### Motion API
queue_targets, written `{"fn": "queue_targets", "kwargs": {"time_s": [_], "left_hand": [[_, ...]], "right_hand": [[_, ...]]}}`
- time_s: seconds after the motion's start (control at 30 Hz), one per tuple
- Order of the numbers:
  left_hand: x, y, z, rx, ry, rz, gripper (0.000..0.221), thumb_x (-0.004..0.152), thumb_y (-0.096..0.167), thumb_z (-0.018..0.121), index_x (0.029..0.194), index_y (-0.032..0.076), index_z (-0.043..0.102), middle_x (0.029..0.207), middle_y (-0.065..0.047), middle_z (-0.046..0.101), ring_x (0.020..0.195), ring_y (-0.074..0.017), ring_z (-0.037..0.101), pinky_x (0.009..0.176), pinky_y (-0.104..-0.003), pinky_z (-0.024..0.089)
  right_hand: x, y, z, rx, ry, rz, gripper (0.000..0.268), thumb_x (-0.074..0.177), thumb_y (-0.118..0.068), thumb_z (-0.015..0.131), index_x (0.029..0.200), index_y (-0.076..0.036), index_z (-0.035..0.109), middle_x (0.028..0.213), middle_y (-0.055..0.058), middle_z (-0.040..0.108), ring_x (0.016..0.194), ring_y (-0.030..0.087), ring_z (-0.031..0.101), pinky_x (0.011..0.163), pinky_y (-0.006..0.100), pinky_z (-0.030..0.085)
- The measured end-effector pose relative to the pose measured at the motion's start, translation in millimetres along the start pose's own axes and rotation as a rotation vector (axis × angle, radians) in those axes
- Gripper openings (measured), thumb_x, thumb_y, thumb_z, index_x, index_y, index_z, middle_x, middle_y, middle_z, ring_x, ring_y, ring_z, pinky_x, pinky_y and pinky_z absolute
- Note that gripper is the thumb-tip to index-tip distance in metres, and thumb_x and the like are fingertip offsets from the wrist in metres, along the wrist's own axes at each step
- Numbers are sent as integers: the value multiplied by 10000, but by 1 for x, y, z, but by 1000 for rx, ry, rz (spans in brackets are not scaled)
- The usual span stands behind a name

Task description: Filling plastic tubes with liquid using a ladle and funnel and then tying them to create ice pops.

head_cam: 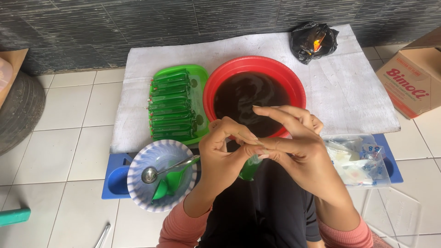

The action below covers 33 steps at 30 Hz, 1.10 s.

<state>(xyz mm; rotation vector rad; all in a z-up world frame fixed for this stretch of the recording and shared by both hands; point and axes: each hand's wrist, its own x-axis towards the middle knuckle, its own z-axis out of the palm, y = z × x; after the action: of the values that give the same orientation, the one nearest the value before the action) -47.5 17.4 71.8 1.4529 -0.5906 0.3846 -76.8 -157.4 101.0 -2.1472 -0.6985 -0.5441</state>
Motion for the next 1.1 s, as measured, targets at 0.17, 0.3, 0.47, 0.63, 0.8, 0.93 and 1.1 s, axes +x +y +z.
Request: {"fn": "queue_targets", "kwargs": {"time_s": [0.17, 0.3, 0.47, 0.63, 0.8, 0.93, 1.1], "left_hand": [[3, 7, -1, -224, -101, -261, 247, 781, 56, 826, 884, 162, 628, 776, 33, 674, 741, -68, 614, 699, -226, 479], [-2, 8, -1, -180, -104, -253, 179, 926, 233, 725, 1057, 122, 674, 925, -8, 713, 938, -131, 692, 922, -283, 565], [-3, -12, -12, 127, -266, 0, 286, 1008, 351, 592, 1148, 139, 723, 1275, -51, 715, 1202, -246, 697, 1038, -370, 563], [0, -28, -16, 209, -323, 25, 184, 971, 347, 641, 1008, 230, 779, 1182, 63, 742, 1126, -223, 626, 988, -356, 515], [0, -38, -12, 66, -432, -106, 79, 875, 214, 805, 820, 233, 751, 972, 117, 710, 992, -122, 616, 888, -273, 518], [-5, -41, -4, -25, -548, -235, 141, 862, 147, 814, 796, 248, 742, 1019, 117, 727, 1096, -140, 628, 970, -298, 529], [-18, -48, 11, -12, -467, -137, 114, 890, 289, 770, 941, 199, 725, 1000, 94, 716, 1027, -131, 642, 945, -309, 516]], "right_hand": [[-9, -5, 5, -88, 9, 81, 161, 975, -285, 630, 908, -232, 766, 1298, -28, 585, 1194, 212, 492, 970, 404, 288], [-16, -5, 13, -166, 115, 182, 111, 960, -314, 689, 908, -239, 752, 1183, -11, 519, 1118, 184, 455, 951, 386, 251], [-18, 2, 10, -138, 173, 189, 78, 935, -270, 725, 882, -234, 769, 1233, 12, 542, 1193, 223, 470, 1007, 414, 260], [-13, 5, 11, -68, 168, 124, 107, 957, -254, 691, 929, -256, 794, 1382, 42, 596, 1222, 249, 471, 1029, 399, 296], [-12, 15, 9, 110, 53, 158, 103, 946, -252, 694, 939, -288, 790, 1325, 22, 635, 1279, 210, 531, 1132, 422, 308], [-14, 24, 8, 289, -32, 185, 129, 932, -273, 693, 907, -226, 811, 1258, 46, 628, 1267, 213, 555, 1103, 403, 448], [-24, 31, 12, 290, 38, 262, 127, 910, -264, 717, 913, -180, 812, 1227, 65, 622, 1251, 199, 572, 1134, 397, 405]]}}
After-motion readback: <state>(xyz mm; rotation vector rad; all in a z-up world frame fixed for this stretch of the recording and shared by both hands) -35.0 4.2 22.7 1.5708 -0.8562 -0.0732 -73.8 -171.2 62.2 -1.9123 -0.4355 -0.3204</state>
